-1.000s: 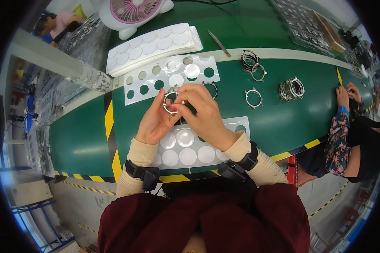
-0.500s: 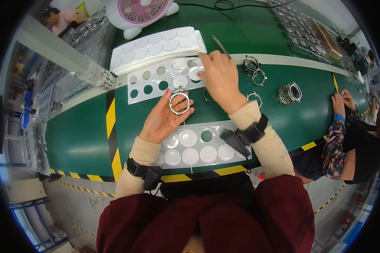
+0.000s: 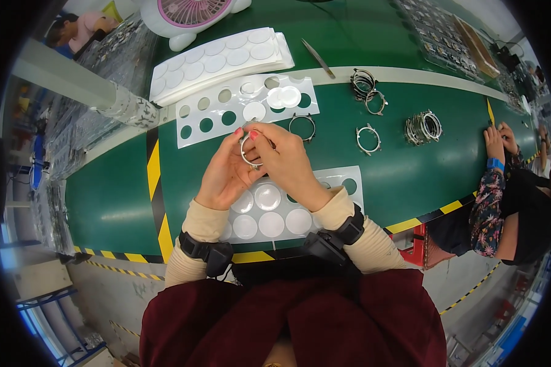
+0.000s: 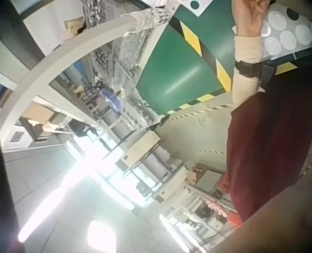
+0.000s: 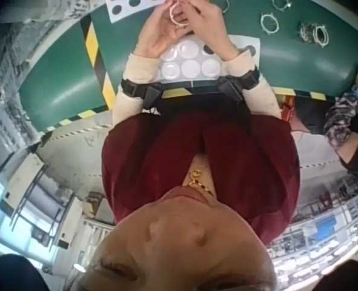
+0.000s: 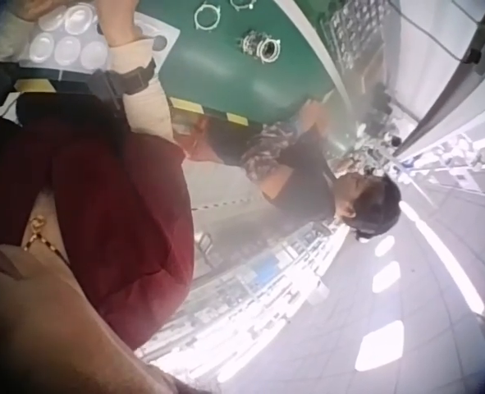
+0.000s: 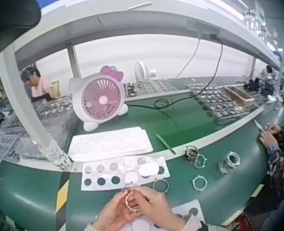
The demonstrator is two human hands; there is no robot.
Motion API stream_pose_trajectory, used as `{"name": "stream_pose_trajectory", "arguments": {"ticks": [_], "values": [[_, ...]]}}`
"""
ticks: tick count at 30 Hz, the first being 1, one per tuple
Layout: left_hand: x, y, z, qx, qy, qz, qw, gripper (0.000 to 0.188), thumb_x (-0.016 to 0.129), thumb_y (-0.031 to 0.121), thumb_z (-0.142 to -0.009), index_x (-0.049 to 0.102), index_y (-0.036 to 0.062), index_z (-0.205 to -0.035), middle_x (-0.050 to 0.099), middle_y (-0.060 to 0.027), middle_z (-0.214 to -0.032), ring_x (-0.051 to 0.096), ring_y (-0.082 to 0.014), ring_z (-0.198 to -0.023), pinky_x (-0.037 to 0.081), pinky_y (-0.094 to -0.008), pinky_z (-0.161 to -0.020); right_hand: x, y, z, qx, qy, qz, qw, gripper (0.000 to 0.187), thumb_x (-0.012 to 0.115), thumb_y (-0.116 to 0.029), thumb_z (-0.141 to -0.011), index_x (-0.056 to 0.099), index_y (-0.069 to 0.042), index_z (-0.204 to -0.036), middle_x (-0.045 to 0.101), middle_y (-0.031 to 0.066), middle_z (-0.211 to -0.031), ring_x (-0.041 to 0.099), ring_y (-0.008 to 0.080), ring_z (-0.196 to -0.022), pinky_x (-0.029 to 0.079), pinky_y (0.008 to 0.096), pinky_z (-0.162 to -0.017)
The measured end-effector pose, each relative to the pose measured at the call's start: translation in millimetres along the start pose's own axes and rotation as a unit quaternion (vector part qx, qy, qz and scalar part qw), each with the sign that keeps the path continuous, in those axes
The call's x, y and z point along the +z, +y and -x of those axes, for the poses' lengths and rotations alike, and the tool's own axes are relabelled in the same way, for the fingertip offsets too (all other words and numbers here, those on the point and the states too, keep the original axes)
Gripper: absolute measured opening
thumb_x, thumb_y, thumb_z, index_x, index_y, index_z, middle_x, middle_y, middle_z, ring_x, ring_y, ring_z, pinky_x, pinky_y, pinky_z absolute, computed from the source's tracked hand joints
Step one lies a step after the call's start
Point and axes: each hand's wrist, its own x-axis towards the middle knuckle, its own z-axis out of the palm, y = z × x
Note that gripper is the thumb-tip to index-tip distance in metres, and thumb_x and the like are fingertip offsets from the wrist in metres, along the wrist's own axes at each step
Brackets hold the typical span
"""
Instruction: The person peels white circular stickers from a sheet and presses them onto metal watch cases. This process is repeated for several watch cases, which are then placed back onto the green workbench.
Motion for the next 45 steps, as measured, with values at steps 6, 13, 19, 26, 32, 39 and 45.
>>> {"name": "stream_pose_trajectory", "arguments": {"ticks": [6,13,19,26,32,39,45], "values": [[-1,-5,-2,0.000,0.021,0.028,0.999,0.034,0.039,0.033,-0.097,0.050,0.0066,-0.114,0.058,-0.0087,-0.109,0.058,-0.0197,-0.097,0.049,-0.0360,-0.088,-3,3,1,-0.069,0.021,0.112,0.991,0.027,0.056,-0.007,-0.085,0.056,0.002,-0.110,0.062,0.0110,-0.092,0.063,0.0204,-0.080,0.052,0.0292,-0.070],[10,-2,3,-0.057,-0.030,-0.027,0.998,0.047,0.033,0.038,-0.098,0.045,0.0003,-0.123,0.056,-0.0127,-0.114,0.057,-0.0239,-0.102,0.047,-0.0386,-0.091,-28,-17,21,-0.306,0.033,0.490,0.815,0.050,0.069,-0.011,-0.073,0.052,0.000,-0.119,0.057,0.0157,-0.105,0.055,0.0324,-0.092,0.047,0.0361,-0.080],[18,0,4,-0.036,0.014,-0.059,0.998,0.053,0.032,0.041,-0.098,0.042,-0.0022,-0.126,0.056,-0.0150,-0.114,0.058,-0.0252,-0.101,0.046,-0.0367,-0.092,-125,-17,42,-0.246,0.176,0.599,0.741,0.061,0.075,-0.014,-0.068,0.049,0.003,-0.121,0.058,0.0146,-0.106,0.052,0.0315,-0.097,0.041,0.0380,-0.085],[6,29,25,-0.044,0.022,-0.440,0.897,0.026,0.059,0.029,-0.087,0.060,0.0040,-0.095,0.062,-0.0089,-0.092,0.062,-0.0213,-0.077,0.049,-0.0361,-0.062,-107,-15,49,-0.223,0.143,0.611,0.746,0.061,0.075,-0.016,-0.068,0.050,0.001,-0.120,0.053,0.0160,-0.114,0.049,0.0329,-0.103,0.040,0.0402,-0.088],[15,-5,73,0.043,0.101,-0.821,0.560,0.025,0.075,0.020,-0.067,0.058,0.0061,-0.078,0.059,-0.0065,-0.078,0.059,-0.0232,-0.066,0.045,-0.0363,-0.055,-35,-11,67,-0.183,-0.065,0.534,0.823,0.056,0.071,-0.017,-0.071,0.049,-0.002,-0.120,0.053,0.0164,-0.111,0.050,0.0327,-0.102,0.039,0.0410,-0.090],[7,-21,64,0.122,0.074,-0.822,0.551,0.030,0.077,0.020,-0.062,0.057,0.0065,-0.078,0.057,-0.0055,-0.075,0.059,-0.0249,-0.067,0.046,-0.0355,-0.057,-47,-22,53,-0.015,-0.269,0.351,0.897,0.039,0.056,-0.008,-0.079,0.049,-0.009,-0.117,0.056,0.0137,-0.099,0.054,0.0285,-0.095,0.043,0.0380,-0.079],[11,-21,63,0.101,0.060,-0.824,0.554,0.031,0.078,0.020,-0.062,0.058,0.0052,-0.080,0.057,-0.0056,-0.074,0.056,-0.0225,-0.063,0.045,-0.0328,-0.058,-55,-22,53,-0.018,-0.348,0.283,0.894,0.042,0.050,-0.003,-0.080,0.047,-0.014,-0.121,0.058,0.0125,-0.099,0.054,0.0296,-0.095,0.043,0.0382,-0.080]]}}
